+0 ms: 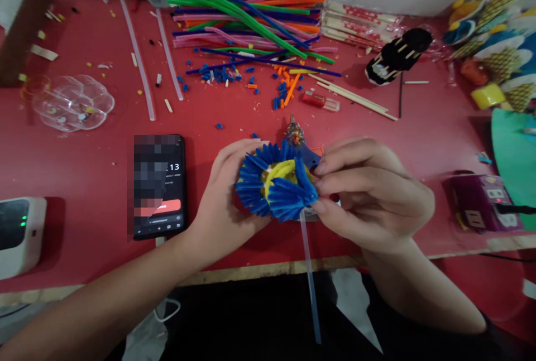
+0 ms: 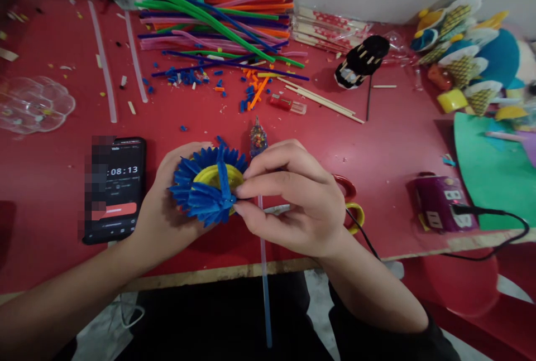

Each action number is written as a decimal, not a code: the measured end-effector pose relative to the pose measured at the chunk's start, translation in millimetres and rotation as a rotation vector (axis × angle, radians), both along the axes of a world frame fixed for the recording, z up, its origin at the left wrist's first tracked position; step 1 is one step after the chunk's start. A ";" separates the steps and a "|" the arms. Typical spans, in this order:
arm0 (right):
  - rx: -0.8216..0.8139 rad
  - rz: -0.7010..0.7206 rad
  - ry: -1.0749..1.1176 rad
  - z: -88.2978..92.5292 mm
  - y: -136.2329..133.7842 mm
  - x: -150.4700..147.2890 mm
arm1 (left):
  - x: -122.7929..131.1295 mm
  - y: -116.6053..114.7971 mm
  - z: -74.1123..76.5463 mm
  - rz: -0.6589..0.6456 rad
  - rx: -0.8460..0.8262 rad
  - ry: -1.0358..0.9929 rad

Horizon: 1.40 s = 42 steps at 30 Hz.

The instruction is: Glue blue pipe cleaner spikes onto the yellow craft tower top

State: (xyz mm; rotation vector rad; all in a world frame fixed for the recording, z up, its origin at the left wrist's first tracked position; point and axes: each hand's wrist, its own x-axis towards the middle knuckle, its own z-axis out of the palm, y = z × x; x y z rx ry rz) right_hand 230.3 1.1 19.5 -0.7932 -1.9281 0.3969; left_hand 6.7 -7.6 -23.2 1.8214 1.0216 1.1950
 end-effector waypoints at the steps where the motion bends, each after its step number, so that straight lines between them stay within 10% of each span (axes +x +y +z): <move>1: -0.005 -0.002 0.004 0.2 0.0 -0.2 | 0.1 0.2 0.0 -0.001 0.002 0.002; 13: -0.048 -0.139 0.118 -4.9 0.5 1.4 | 8.7 -2.4 5.7 0.215 -0.328 -0.337; 18: -0.024 -0.280 -0.307 -14.3 7.2 0.2 | 9.8 12.4 13.5 0.505 -0.292 -0.599; 30: -0.012 -0.204 -0.884 -29.3 -5.4 -22.2 | 8.7 5.9 5.7 0.435 -0.336 -0.515; 35: 0.053 -0.027 -0.503 -24.3 -1.8 -16.4 | 8.9 2.5 1.3 0.392 -0.334 -0.470; 42: -0.088 -0.275 0.186 -24.5 -8.1 -3.9 | 9.2 -0.1 1.6 0.282 -0.384 -0.497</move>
